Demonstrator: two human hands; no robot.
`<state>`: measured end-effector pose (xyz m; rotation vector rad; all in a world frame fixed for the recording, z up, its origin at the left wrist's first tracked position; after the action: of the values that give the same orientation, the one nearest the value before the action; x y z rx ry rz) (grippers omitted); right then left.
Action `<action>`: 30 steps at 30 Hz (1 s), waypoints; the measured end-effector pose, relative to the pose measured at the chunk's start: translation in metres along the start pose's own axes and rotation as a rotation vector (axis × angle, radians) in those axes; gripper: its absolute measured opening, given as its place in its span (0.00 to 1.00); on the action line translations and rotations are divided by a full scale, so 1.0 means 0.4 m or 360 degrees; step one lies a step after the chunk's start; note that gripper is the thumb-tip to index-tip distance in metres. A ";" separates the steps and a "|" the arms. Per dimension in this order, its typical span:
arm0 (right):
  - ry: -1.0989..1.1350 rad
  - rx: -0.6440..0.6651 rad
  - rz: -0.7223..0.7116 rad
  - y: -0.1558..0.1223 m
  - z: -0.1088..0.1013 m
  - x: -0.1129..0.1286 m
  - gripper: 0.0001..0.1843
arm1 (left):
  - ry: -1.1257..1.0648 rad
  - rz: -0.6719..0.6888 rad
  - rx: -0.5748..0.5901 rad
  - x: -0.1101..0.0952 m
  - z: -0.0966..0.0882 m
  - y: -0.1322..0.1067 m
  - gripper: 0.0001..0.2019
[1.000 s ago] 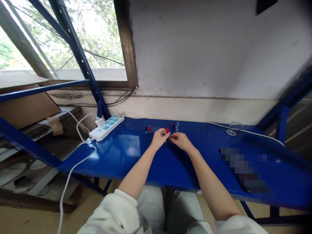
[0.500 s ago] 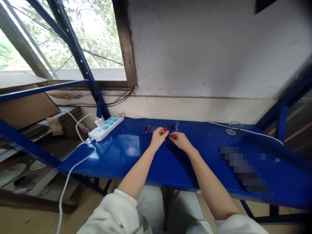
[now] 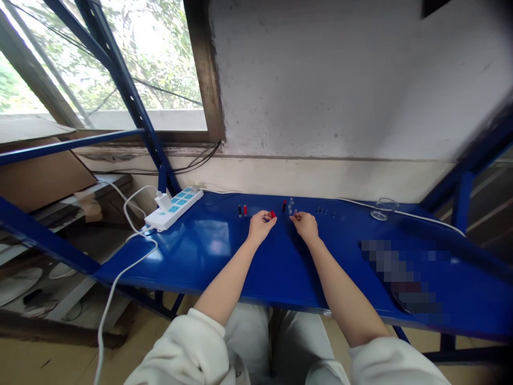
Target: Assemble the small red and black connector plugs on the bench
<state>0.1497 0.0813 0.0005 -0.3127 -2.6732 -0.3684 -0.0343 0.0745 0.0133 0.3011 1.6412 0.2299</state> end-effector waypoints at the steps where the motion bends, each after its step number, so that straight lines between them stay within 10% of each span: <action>1: -0.0019 0.0004 0.0015 0.002 0.004 -0.002 0.11 | 0.0040 0.0009 -0.0001 -0.001 0.002 -0.001 0.09; 30: -0.0201 0.0004 -0.0032 0.008 0.017 -0.002 0.16 | 0.0847 0.0012 0.0043 0.050 0.126 0.118 0.05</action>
<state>0.1488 0.0864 -0.0051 -0.3187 -2.8020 -0.3620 0.0173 0.1241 0.0054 0.2811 2.1703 0.3120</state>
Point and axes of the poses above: each hand's wrist, its own y-axis towards the middle knuckle, its own z-axis out of the palm, x = y × z, the point moved 6 cm from there along y, towards the middle knuckle, and after that the axes turned 10 degrees about -y, right-handed, at the moved point
